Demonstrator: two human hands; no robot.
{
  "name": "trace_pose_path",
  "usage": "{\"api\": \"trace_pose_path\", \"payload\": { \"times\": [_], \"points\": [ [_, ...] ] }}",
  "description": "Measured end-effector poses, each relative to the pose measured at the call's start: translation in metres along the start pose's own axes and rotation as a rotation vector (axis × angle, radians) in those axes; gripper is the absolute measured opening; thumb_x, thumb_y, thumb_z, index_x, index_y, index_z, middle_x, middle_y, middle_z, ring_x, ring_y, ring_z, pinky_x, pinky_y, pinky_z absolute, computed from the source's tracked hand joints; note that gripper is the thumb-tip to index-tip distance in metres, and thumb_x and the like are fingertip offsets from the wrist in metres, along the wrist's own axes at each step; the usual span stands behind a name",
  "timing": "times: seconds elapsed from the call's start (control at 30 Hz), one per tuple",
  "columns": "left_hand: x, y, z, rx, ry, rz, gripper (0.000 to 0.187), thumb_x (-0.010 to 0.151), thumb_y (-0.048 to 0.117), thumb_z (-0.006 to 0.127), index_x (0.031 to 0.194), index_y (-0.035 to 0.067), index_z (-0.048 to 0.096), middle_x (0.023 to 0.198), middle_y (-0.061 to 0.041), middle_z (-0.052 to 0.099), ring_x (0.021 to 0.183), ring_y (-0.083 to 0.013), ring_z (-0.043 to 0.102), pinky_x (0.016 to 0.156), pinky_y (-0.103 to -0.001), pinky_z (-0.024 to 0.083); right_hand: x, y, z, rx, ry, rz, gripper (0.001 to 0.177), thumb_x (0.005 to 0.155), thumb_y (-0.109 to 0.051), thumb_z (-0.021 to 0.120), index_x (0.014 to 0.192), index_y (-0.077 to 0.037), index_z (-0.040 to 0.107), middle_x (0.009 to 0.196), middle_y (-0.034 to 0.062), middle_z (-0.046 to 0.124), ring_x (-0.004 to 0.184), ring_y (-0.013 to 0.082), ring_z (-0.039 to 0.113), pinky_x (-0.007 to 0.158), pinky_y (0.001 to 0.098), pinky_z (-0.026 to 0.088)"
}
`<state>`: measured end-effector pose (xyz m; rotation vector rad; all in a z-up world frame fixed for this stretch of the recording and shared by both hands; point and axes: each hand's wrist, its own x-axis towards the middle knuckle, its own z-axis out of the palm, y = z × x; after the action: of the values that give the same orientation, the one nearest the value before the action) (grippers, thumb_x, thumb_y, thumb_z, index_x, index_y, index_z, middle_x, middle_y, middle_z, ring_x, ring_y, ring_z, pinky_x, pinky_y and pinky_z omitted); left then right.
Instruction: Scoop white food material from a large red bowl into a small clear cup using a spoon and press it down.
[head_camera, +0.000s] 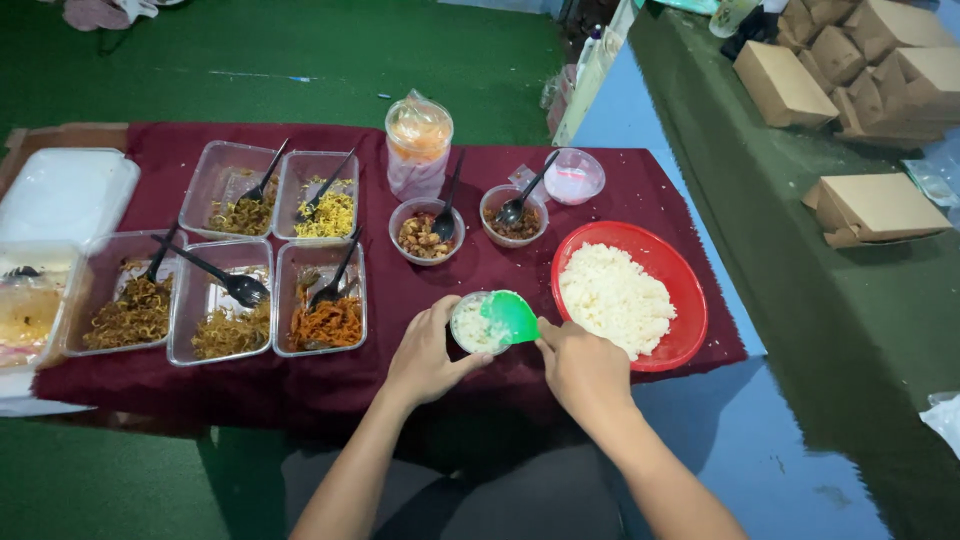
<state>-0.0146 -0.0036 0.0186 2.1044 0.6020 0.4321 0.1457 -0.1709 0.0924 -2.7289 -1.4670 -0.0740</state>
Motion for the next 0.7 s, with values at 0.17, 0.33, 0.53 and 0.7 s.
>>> {"api": "trace_pose_path", "payload": {
  "times": [0.17,0.33,0.53,0.7],
  "points": [
    [0.001,-0.005,0.0,0.002,-0.014,0.005,0.097,0.077,0.054,0.083,0.15,0.007,0.041,0.135,-0.02,0.061,0.138,-0.0345,0.051,0.126,-0.05,0.023,0.0,-0.002,-0.011,0.05,-0.057,0.055,0.025,0.098,-0.04,0.06,0.108,-0.029,0.079,0.088,0.008,0.075,0.085,0.0378,0.076,0.076,0.0531,0.062],
    [0.005,-0.014,0.006,0.055,-0.05,0.05,0.098,0.077,0.054,0.08,0.156,0.013,0.039,0.136,-0.017,0.062,0.14,-0.0313,0.048,0.125,-0.051,0.021,0.0,0.003,-0.018,0.063,-0.115,0.087,0.027,0.096,-0.039,0.062,0.115,-0.031,0.079,0.093,0.0068,0.077,0.088,0.037,0.077,0.078,0.0527,0.062],
    [0.001,0.012,-0.006,0.04,-0.051,-0.002,0.104,0.071,0.053,0.086,0.155,0.012,0.04,0.134,-0.02,0.063,0.14,-0.0343,0.048,0.126,-0.052,0.021,-0.004,0.0,-0.015,0.071,-0.136,0.057,0.03,0.098,-0.036,0.059,0.119,-0.027,0.078,0.095,0.01,0.077,0.089,0.0389,0.077,0.081,0.0549,0.061],
    [0.001,0.011,-0.005,0.041,-0.054,0.001,0.097,0.073,0.055,0.085,0.151,0.014,0.045,0.134,-0.019,0.064,0.141,-0.0331,0.048,0.126,-0.051,0.021,-0.007,0.002,-0.015,0.113,-0.141,0.066,0.031,0.098,-0.037,0.058,0.12,-0.027,0.078,0.098,0.0102,0.077,0.091,0.0406,0.076,0.083,0.0563,0.06]
  ]
}}
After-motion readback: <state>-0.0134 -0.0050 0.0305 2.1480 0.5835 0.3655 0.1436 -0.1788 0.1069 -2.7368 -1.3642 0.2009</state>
